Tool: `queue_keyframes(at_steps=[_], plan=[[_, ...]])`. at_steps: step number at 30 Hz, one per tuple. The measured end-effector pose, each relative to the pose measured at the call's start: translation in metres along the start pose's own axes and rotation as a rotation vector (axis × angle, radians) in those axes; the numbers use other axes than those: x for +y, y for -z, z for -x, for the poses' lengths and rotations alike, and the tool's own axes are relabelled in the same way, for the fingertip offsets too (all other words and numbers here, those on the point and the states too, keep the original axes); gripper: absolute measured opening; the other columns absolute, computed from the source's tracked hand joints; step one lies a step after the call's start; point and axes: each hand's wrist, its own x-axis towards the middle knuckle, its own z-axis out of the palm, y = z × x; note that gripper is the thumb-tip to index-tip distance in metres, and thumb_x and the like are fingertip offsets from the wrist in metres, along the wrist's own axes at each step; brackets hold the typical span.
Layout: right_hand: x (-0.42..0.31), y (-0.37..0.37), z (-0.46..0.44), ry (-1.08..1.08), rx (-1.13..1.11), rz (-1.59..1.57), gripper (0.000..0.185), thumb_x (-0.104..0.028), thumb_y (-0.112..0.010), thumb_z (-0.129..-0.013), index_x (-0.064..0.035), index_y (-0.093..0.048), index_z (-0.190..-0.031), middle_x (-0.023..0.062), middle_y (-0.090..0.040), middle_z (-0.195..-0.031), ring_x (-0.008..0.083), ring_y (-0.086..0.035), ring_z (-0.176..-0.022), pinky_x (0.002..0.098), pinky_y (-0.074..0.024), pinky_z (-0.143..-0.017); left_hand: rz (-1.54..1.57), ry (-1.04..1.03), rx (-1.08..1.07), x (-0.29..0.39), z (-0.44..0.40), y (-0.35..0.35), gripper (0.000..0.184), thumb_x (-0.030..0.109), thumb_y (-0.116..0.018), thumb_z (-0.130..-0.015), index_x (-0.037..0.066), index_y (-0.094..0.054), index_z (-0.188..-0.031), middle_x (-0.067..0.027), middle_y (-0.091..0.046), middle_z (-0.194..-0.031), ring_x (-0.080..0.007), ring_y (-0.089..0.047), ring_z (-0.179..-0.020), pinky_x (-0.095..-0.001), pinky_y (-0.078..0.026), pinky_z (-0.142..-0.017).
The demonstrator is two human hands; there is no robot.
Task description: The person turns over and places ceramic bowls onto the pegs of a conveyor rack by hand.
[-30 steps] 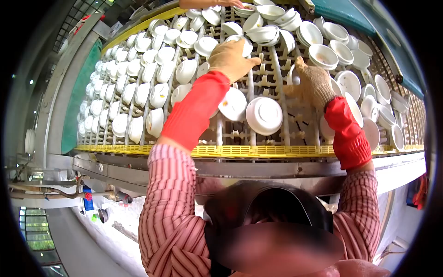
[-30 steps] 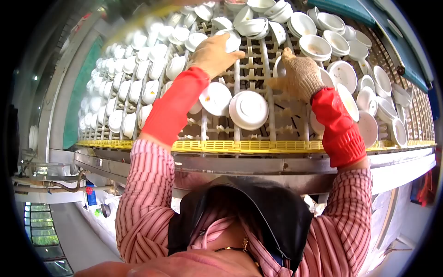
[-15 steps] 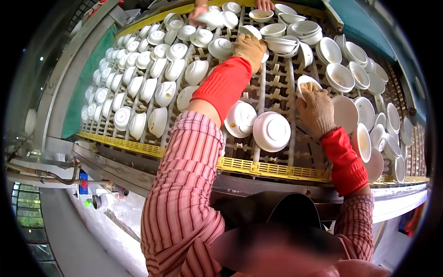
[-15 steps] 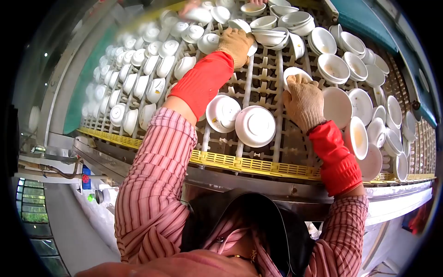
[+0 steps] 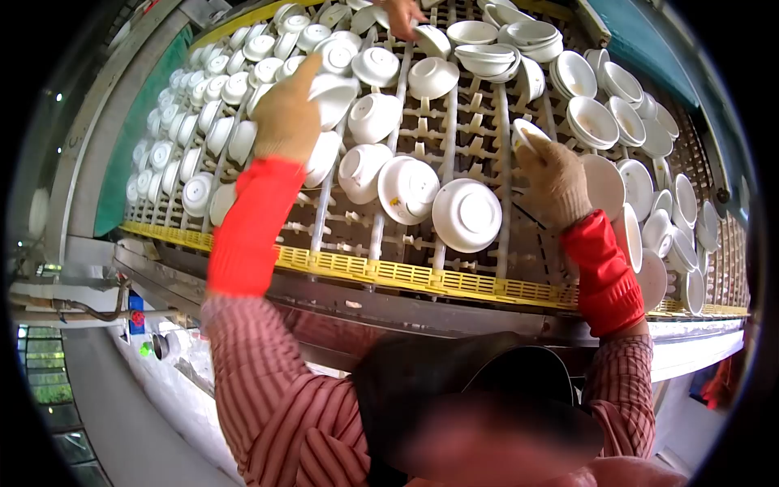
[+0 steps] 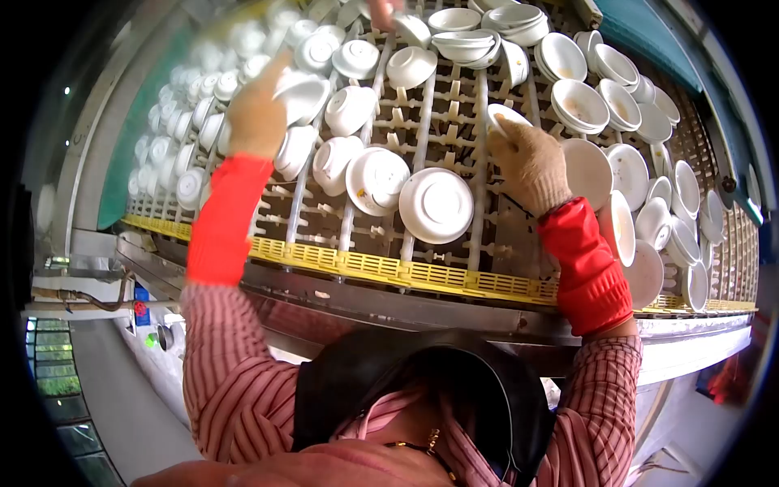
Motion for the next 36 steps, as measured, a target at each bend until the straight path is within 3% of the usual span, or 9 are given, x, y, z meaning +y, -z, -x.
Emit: queue_keyframes(at_steps=[3,4,6,9,12,16,22,29,36], plan=[[0.017,-0.003,-0.021,0.037,0.168,-0.282,0.035,-0.024,-0.060,-0.111,-0.0006,-0.070,-0.136,0.0213,-0.078,-0.113,0.0332,-0.079,-0.101,0.0406,-0.0616,-0.089,-0.143,-0.028,-0.067,-0.007,0.087,0.040,0.070,-0.009,-0.061,-0.085,0.012,-0.061,-0.152,-0.0217,-0.075,-0.123,-0.0461,-0.069,-0.114,-0.0520,-0.055,-0.097],[0.032,0.005,-0.043,0.580,0.325,0.409,0.035,-0.023,-0.056,-0.115,0.0031,-0.069,-0.135,0.0205,-0.079,-0.113,0.0275,-0.079,-0.102,0.0379,-0.0617,-0.090,-0.186,-0.067,-0.103,0.002,0.109,0.054,0.064,-0.004,-0.065,-0.087,0.010,-0.062,-0.149,-0.0199,-0.073,-0.113,-0.0443,-0.069,-0.108,-0.0527,-0.055,-0.092],[0.006,0.003,-0.059,0.366,0.206,-0.093,0.031,-0.016,-0.062,-0.112,0.0051,-0.069,-0.133,0.0199,-0.078,-0.118,0.0271,-0.078,-0.105,0.0388,-0.0620,-0.091,-0.252,-0.186,-0.166,0.008,0.135,0.062,0.060,0.003,-0.073,-0.086,0.006,-0.062,-0.145,-0.0178,-0.070,-0.103,-0.0420,-0.069,-0.104,-0.0525,-0.055,-0.088],[-0.044,-0.011,-0.077,0.611,0.455,0.070,0.026,-0.006,-0.067,-0.100,0.0009,-0.068,-0.125,0.0234,-0.076,-0.109,0.0451,-0.074,-0.104,0.0443,-0.0610,-0.098,-0.168,-0.051,-0.290,0.004,0.151,0.057,0.060,0.020,-0.080,-0.088,0.001,-0.062,-0.142,-0.0210,-0.072,-0.112,-0.0423,-0.070,-0.109,-0.0508,-0.056,-0.096],[-0.027,-0.033,-0.103,0.494,0.008,-0.185,0.027,-0.013,-0.067,-0.106,0.0023,-0.066,-0.128,0.0144,-0.074,-0.123,0.0278,-0.071,-0.119,0.0340,-0.0590,-0.106,-0.098,0.044,-0.359,0.002,0.152,0.059,0.068,0.035,-0.082,-0.090,-0.004,-0.063,-0.143,-0.0247,-0.075,-0.120,-0.0428,-0.071,-0.113,-0.0487,-0.056,-0.101],[-0.006,-0.014,-0.050,0.195,0.141,-0.385,0.058,-0.029,-0.067,-0.109,0.0007,-0.057,-0.158,0.0141,-0.075,-0.140,0.0165,-0.075,-0.111,0.0315,-0.0579,-0.095,-0.016,0.078,-0.345,0.003,0.154,0.060,0.074,0.040,-0.083,-0.090,-0.009,-0.065,-0.142,-0.0276,-0.075,-0.125,-0.0424,-0.072,-0.117,-0.0470,-0.056,-0.103],[0.006,0.053,0.046,0.435,0.120,0.591,0.075,-0.030,-0.080,-0.095,0.0092,-0.054,-0.153,0.0252,-0.076,-0.126,0.0402,-0.067,-0.129,0.0439,-0.0540,-0.109,-0.026,0.084,-0.197,0.037,0.146,0.060,0.053,0.040,-0.080,-0.095,-0.005,-0.070,-0.121,-0.0213,-0.077,-0.109,-0.0406,-0.073,-0.106,-0.0515,-0.057,-0.091],[0.024,0.054,0.063,0.080,-0.032,0.519,0.062,-0.028,-0.080,-0.092,0.0085,-0.058,-0.137,0.0306,-0.074,-0.111,0.0449,-0.073,-0.107,0.0532,-0.0595,-0.093,0.114,-0.294,-0.234,0.103,0.141,0.052,0.050,0.027,-0.085,-0.090,0.000,-0.069,-0.128,-0.0170,-0.074,-0.112,-0.0369,-0.070,-0.106,-0.0462,-0.056,-0.097],[0.051,0.067,0.029,0.382,0.069,0.322,0.027,-0.016,-0.068,-0.100,-0.0039,-0.073,-0.124,0.0231,-0.077,-0.110,0.0434,-0.075,-0.106,0.0500,-0.0597,-0.090,0.243,-0.399,-0.214,0.166,0.148,0.030,0.048,0.039,-0.083,-0.090,0.004,-0.070,-0.120,-0.0155,-0.071,-0.102,-0.0350,-0.070,-0.102,-0.0447,-0.056,-0.096]])
